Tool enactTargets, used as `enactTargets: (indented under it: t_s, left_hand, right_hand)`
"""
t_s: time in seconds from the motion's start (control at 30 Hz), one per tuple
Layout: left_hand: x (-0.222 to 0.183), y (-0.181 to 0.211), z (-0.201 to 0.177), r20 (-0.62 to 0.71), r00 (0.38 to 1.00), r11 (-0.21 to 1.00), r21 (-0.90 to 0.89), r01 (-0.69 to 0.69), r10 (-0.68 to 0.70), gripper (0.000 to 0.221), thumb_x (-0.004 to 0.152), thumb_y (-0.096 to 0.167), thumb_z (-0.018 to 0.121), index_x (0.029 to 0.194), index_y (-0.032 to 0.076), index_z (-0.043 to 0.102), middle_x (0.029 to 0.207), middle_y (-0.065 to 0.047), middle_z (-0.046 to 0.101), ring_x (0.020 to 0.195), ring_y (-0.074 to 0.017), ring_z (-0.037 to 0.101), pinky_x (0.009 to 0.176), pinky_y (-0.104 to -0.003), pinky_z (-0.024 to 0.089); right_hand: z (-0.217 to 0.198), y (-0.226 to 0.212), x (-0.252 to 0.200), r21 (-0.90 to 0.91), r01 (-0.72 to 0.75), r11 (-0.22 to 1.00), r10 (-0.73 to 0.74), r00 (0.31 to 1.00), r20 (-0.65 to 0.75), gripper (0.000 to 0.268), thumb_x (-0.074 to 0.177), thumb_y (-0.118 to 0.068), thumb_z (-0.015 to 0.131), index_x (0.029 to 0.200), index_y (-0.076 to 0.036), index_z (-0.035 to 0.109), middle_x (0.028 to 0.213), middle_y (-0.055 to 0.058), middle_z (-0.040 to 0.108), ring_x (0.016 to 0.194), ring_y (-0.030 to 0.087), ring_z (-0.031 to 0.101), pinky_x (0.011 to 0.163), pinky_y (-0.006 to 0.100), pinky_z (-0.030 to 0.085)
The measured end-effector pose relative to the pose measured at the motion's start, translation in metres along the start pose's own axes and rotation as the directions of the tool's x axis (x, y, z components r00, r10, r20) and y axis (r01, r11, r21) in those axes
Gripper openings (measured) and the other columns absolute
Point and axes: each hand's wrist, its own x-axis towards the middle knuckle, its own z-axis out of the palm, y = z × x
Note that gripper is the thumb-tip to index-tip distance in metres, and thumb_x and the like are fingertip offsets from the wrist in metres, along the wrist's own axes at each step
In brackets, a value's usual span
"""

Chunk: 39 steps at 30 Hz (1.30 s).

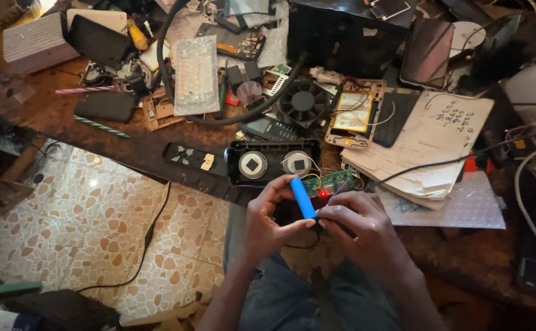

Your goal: Assembling a portable speaker by installing the battery and circuit board into the housing.

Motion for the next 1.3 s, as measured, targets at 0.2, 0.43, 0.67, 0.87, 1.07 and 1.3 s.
enactTargets:
  t_s: [0.2,0.43,0.67,0.87,1.07,1.3]
  left_hand:
    - [-0.003,-0.002,0.000,-0.015,0.997,0.992,0.106,-0.074,0.076,0.064,0.062,0.026,0.076,0.116,0.005,0.047,0.092,-0.006,0.058,0.084,-0.0122,0.057,0.074,-0.022,0.047]
    - [-0.002,-0.015,0.000,-0.097,0.983,0.986,-0.034,-0.162,0.159,0.069,0.052,0.023,0.083,0.112,0.003,0.055,0.078,-0.007,0.067,0.078,-0.0159,0.064,0.077,-0.028,0.047]
    - [-0.002,-0.015,0.000,-0.114,0.977,0.981,-0.054,-0.188,0.181,0.068,0.052,0.022,0.083,0.111,0.003,0.055,0.076,-0.007,0.066,0.076,-0.0154,0.064,0.076,-0.027,0.047]
    - [-0.002,-0.017,0.000,-0.130,0.974,0.980,-0.050,-0.192,0.184,0.069,0.053,0.022,0.082,0.113,0.002,0.054,0.077,-0.009,0.066,0.076,-0.0180,0.065,0.074,-0.030,0.048]
    - [-0.004,-0.019,0.002,-0.140,0.974,0.979,-0.076,-0.188,0.176,0.068,0.053,0.025,0.082,0.112,0.003,0.055,0.075,-0.007,0.066,0.074,-0.0135,0.063,0.074,-0.026,0.047]
    - [-0.005,-0.017,0.003,-0.132,0.977,0.976,-0.117,-0.186,0.170,0.067,0.054,0.020,0.081,0.113,0.002,0.054,0.076,-0.008,0.066,0.075,-0.0141,0.063,0.075,-0.028,0.047]
  right_hand:
    - [-0.024,0.006,0.019,0.059,-0.137,0.989,0.138,0.990,-0.005,0.026,0.076,-0.011,0.061,0.100,-0.004,0.059,0.097,0.013,0.056,0.094,0.025,0.053,0.082,0.034,0.042]
    - [-0.020,0.014,0.045,0.058,-0.101,0.993,0.090,0.982,0.164,0.036,0.075,-0.016,0.063,0.110,-0.009,0.056,0.100,0.016,0.056,0.101,0.039,0.051,0.083,0.048,0.041]
    - [-0.015,0.004,0.053,0.065,-0.152,0.986,0.131,0.956,0.261,0.040,0.073,-0.015,0.061,0.112,-0.008,0.054,0.101,0.017,0.058,0.102,0.041,0.050,0.085,0.051,0.038]
    - [-0.011,0.005,0.052,0.069,-0.164,0.984,0.137,0.946,0.292,0.043,0.071,-0.015,0.063,0.112,-0.009,0.053,0.102,0.016,0.056,0.104,0.039,0.048,0.084,0.048,0.040]
    - [-0.003,0.015,0.049,-0.035,-0.138,0.990,0.142,0.931,0.335,0.047,0.066,-0.019,0.070,0.109,-0.011,0.051,0.099,0.013,0.056,0.101,0.036,0.051,0.083,0.047,0.042]
    - [-0.004,0.008,0.051,-0.010,-0.214,0.977,0.206,0.925,0.320,0.034,0.072,-0.026,0.065,0.100,-0.013,0.052,0.090,0.010,0.053,0.093,0.034,0.053,0.078,0.043,0.045]
